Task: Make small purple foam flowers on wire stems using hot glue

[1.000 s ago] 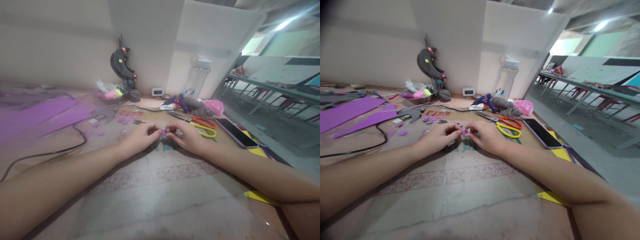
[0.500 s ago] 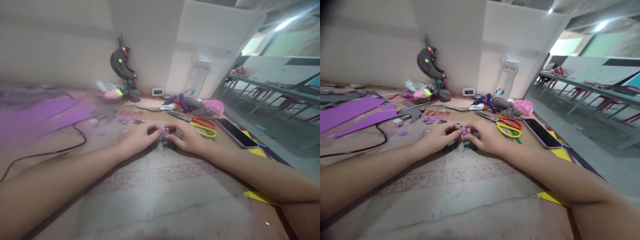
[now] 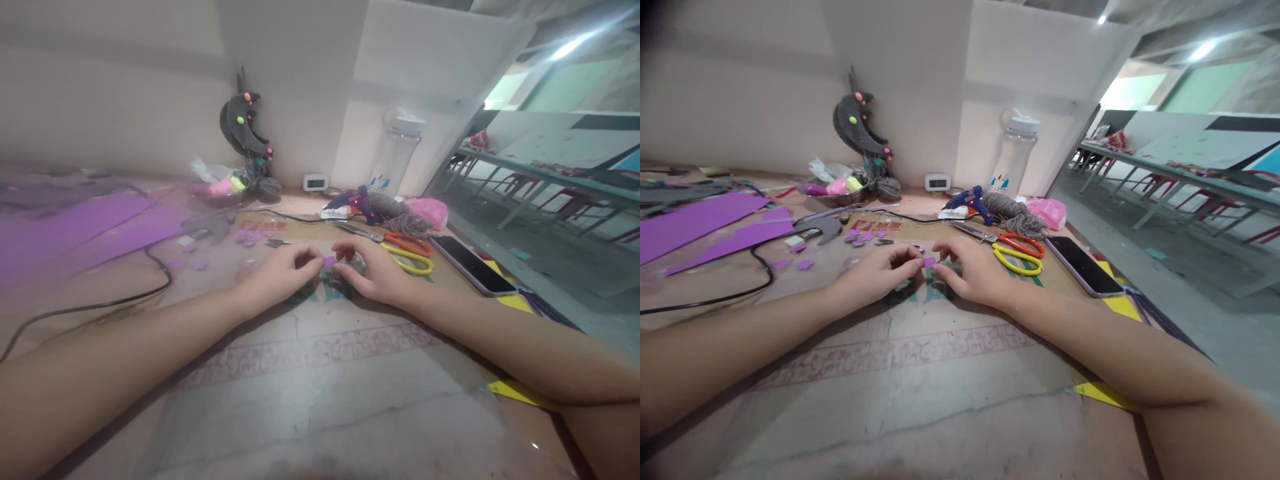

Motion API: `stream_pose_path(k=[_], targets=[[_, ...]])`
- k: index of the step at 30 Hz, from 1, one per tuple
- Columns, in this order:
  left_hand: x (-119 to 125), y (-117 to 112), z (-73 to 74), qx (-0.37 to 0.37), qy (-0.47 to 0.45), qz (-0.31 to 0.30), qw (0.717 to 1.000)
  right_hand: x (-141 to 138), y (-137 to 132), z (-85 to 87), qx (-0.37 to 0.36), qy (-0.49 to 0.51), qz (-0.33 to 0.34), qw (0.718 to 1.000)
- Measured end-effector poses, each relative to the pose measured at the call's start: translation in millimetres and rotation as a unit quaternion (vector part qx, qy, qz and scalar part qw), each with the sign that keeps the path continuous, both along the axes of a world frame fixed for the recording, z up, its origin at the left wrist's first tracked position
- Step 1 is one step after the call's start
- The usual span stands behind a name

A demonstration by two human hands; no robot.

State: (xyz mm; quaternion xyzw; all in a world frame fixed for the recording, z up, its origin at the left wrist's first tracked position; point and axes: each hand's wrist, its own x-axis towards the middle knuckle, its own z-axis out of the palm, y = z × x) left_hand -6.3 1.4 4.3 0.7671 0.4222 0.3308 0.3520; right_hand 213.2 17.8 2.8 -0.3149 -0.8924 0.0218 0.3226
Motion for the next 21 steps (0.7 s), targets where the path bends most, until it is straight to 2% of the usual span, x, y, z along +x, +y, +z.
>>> stream_pose_path(k=[6, 9, 12, 15, 21], targets=[[-0.3, 4.2, -2.9, -0.042, -0.038, 0.022, 0.998, -0.2, -0.9, -2.2, -0.015, 0.068, 0.029, 0.997], [0.1, 5.4, -1.7, -0.048, -0.05, 0.047, 0.996, -0.6, -2.1, -1.1, -0.007, 0.091, 0.008, 0.996], [0.1, 6.0, -1.6, -0.038, -0.051, 0.055, 0.997, -2.6, -4.3, 1.9, -0.105, 0.07, -0.025, 0.992], [-0.2, 7.0, -4.0, -0.036, -0.067, 0.053, 0.996, -5.7, -4.8, 4.3, -0.225, 0.072, -0.028, 0.971], [-0.2, 7.8, -5.5, -0.035, -0.069, 0.051, 0.996, -9.4, -2.1, 2.4, -0.318, 0.124, 0.024, 0.94]])
